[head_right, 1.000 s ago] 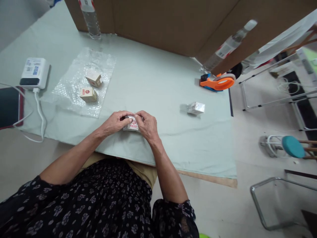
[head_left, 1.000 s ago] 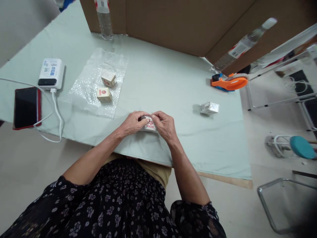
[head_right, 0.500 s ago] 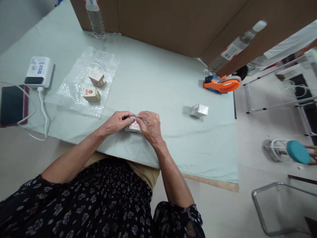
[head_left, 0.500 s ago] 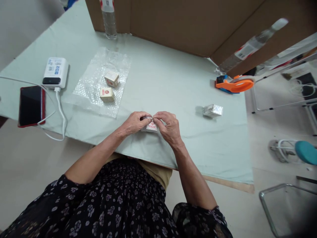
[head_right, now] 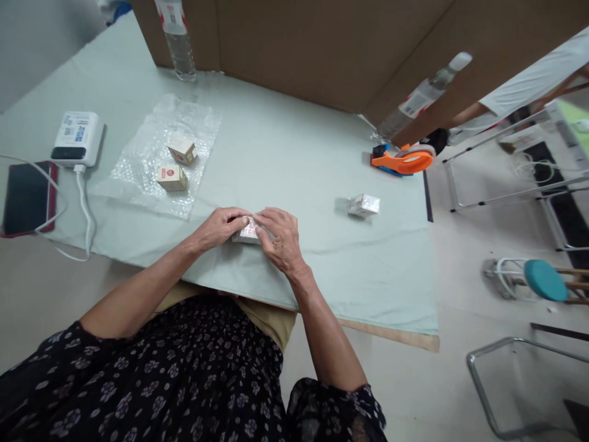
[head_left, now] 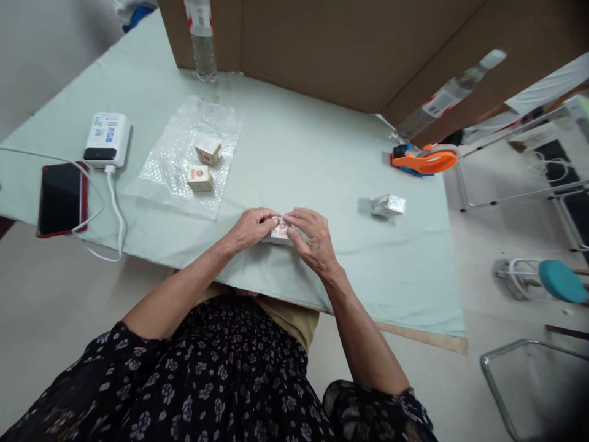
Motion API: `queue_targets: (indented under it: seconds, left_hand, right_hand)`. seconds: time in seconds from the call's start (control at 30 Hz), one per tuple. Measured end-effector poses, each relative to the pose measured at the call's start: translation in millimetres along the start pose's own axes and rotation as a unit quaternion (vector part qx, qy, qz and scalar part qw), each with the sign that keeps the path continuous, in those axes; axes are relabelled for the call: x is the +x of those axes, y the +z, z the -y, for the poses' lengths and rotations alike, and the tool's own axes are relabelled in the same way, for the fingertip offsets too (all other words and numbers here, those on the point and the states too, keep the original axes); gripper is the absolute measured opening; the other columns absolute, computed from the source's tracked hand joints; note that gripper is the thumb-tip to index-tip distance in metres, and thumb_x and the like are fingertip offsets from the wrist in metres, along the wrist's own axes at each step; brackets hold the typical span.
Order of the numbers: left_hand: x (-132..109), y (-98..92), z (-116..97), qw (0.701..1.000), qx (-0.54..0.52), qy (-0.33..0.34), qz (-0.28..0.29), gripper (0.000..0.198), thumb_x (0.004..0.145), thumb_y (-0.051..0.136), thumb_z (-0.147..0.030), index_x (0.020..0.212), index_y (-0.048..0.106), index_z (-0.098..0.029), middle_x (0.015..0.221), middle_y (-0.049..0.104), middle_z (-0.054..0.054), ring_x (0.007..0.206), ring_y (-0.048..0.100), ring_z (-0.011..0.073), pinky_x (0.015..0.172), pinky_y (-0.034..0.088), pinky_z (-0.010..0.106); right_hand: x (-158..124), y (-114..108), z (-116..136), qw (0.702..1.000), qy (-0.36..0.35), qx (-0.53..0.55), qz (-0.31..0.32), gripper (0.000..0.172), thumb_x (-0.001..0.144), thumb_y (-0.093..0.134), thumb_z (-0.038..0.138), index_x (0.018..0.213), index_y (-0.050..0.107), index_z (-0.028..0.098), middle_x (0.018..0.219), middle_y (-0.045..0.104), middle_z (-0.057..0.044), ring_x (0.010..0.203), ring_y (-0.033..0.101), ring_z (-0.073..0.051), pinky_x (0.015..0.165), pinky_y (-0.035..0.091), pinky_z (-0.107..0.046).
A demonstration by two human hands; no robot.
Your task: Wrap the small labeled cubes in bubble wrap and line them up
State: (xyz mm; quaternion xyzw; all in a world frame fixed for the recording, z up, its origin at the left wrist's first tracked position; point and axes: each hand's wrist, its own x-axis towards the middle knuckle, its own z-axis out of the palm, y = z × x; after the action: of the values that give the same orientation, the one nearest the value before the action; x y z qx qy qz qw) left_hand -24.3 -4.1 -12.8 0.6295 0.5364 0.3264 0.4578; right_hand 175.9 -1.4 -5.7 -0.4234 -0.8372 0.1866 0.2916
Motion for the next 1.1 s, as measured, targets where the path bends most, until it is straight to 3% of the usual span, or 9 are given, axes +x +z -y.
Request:
queue_targets:
  seconds: [0.1,0.2,0.4,0.53,0.7,0.8,0.87,0.97,1.1]
  left_hand:
    - [0.2,-0.3,-1.0,1.0,-0.009,-0.017,0.007,0.041,0.085,0.051,-0.038,0.108,0.074,-0.014,0.109,0.075,0.008,0.097,0.067,0.0215,0.09,0.051,0.032]
    - [0.4,-3.4,-2.8,0.999,-0.021,-0.025,0.021,0.042,0.085,0.052,-0.04,0.11,0.074,-0.014,0.108,0.075,0.008,0.096,0.067,0.0218,0.089,0.052,0.033]
    - [-1.2,-19.4,-7.8,0.994,0.005,-0.019,0.103,0.06,0.079,0.061,-0.049,0.127,0.065,-0.014,0.11,0.072,0.009,0.093,0.066,0.0227,0.083,0.053,0.035]
    - [1.6,-17.0,-14.5,0.99,0.098,0.024,0.094,0.068,0.069,0.072,-0.044,0.131,0.062,-0.018,0.118,0.068,0.011,0.097,0.063,0.0237,0.087,0.051,0.036]
    - [26.1,4.3,-31.2,0.988,0.102,0.061,0.097,0.054,0.068,0.069,-0.037,0.118,0.068,-0.019,0.105,0.071,0.006,0.086,0.062,0.0198,0.08,0.051,0.032]
    - [55.6,21.0,-44.9,0.987,0.086,0.079,0.111,0.047,0.068,0.067,-0.037,0.11,0.07,-0.018,0.093,0.07,0.003,0.078,0.059,0.0171,0.073,0.049,0.028]
    - [79.7,34.8,-55.2,0.986,0.082,0.093,0.11,0.046,0.067,0.067,-0.037,0.108,0.07,-0.017,0.091,0.069,0.003,0.077,0.058,0.0163,0.071,0.047,0.027]
    - [118.0,60.3,-69.5,0.983,0.088,0.123,0.109,0.048,0.066,0.066,-0.036,0.109,0.069,-0.015,0.094,0.069,0.004,0.078,0.057,0.0161,0.074,0.046,0.027]
    - [162.8,98.8,-80.9,0.977,0.112,0.144,0.114,0.049,0.065,0.067,-0.033,0.11,0.069,-0.013,0.095,0.069,0.005,0.08,0.057,0.0171,0.077,0.047,0.028]
  right_hand:
    - [-10.2,-3.3,-3.1,0.999,0.022,0.018,0.026,0.053,0.089,0.061,0.038,0.141,0.052,0.028,0.142,0.059,-0.008,0.134,0.051,-0.029,0.113,0.037,-0.052]
    - [-11.2,-3.3,-9.2,0.996,0.033,0.032,0.076,0.072,0.082,0.069,0.045,0.147,0.043,0.026,0.149,0.052,-0.012,0.138,0.046,-0.032,0.113,0.037,-0.054]
    - [-1.7,-1.7,-15.3,0.995,0.043,0.059,0.072,0.065,0.08,0.07,0.035,0.141,0.049,0.024,0.132,0.065,-0.011,0.125,0.057,-0.03,0.106,0.042,-0.051]
    - [-6.5,-9.4,-16.2,0.996,0.048,0.063,0.04,0.064,0.079,0.072,0.033,0.139,0.051,0.025,0.13,0.066,-0.01,0.124,0.058,-0.029,0.107,0.042,-0.05]
    - [-20.1,-34.8,-24.6,0.995,0.06,0.074,-0.015,0.068,0.08,0.074,0.034,0.142,0.048,0.024,0.138,0.061,-0.012,0.131,0.054,-0.028,0.111,0.04,-0.051]
    - [-39.5,-53.4,-32.9,0.988,0.093,0.078,-0.098,0.07,0.08,0.075,0.04,0.143,0.046,0.027,0.152,0.048,-0.013,0.141,0.044,-0.029,0.11,0.042,-0.052]
    - [-59.6,-60.7,-39.2,0.973,0.14,0.074,-0.168,0.066,0.082,0.073,0.04,0.141,0.048,0.029,0.152,0.048,-0.013,0.141,0.045,-0.029,0.105,0.047,-0.051]
    - [-94.4,-59.9,-49.3,0.946,0.212,0.066,-0.235,0.05,0.084,0.07,0.036,0.132,0.057,0.027,0.144,0.055,-0.014,0.134,0.052,-0.03,0.097,0.053,-0.049]
    - [-127.8,-47.4,-58.5,0.929,0.258,0.065,-0.259,0.034,0.086,0.066,0.033,0.119,0.065,0.024,0.134,0.062,-0.015,0.124,0.06,-0.028,0.093,0.056,-0.046]
